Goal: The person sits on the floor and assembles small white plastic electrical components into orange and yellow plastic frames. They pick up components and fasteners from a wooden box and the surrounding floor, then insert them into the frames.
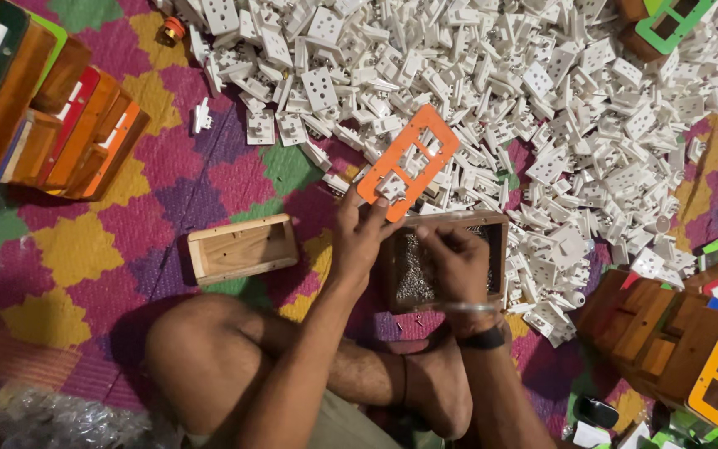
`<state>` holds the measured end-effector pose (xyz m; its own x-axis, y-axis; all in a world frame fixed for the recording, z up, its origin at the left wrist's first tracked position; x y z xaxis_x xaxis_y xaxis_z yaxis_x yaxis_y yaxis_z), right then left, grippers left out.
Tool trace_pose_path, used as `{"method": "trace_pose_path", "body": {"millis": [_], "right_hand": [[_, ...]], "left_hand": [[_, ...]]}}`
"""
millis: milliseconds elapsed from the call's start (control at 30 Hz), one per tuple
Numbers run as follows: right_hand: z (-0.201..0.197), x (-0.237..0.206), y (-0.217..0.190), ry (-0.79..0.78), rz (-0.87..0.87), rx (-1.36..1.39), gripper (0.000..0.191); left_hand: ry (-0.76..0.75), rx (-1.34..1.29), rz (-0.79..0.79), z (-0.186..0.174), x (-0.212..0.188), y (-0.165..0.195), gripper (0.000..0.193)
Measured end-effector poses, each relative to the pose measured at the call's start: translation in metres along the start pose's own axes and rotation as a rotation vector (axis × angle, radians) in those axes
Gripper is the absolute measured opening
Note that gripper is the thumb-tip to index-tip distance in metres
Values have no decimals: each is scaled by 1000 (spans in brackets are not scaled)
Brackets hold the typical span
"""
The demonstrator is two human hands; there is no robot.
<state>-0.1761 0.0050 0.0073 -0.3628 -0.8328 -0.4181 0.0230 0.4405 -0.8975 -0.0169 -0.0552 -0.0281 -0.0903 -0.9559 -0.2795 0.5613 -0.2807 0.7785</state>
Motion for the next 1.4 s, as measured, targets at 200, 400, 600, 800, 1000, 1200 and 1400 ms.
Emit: {"method": "trace_pose_path", "body": {"millis": [200,400,600,800,1000,1200,1400], "right_hand": [[20,16,-19,-13,96,269,13],[21,24,-7,7,35,227,14],[22,22,-7,71,-173,123,14],[38,-7,-36,290,-747,-366,8],[41,-7,-46,307,-852,-502,17],[37,2,-32,265,-678,-358,24],[50,-32,-23,118,-842,-466,26]], "left_hand": [[59,216,-73,2,-5,-4,35],[-16,428,314,14,-9,20,32],[22,258,136,10,-8,12,27],[22,132,133,7,-9,14,31],[69,-131,-266,2,-12,-9,36],[50,-133,-259,0,-10,-9,37],[95,-293,-190,-3,-7,-6,35]]}}
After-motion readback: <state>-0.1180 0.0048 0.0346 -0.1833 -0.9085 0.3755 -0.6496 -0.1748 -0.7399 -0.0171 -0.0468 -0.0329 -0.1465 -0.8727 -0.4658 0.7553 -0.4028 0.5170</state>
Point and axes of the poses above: each hand's wrist, its own x-axis towards the middle knuckle, its own z-axis out of the palm, y = z × x, the point moved 6 cm from there along x, towards the middle knuckle, and after that the axes turned 2 degrees about z, right-handed, at the moved point
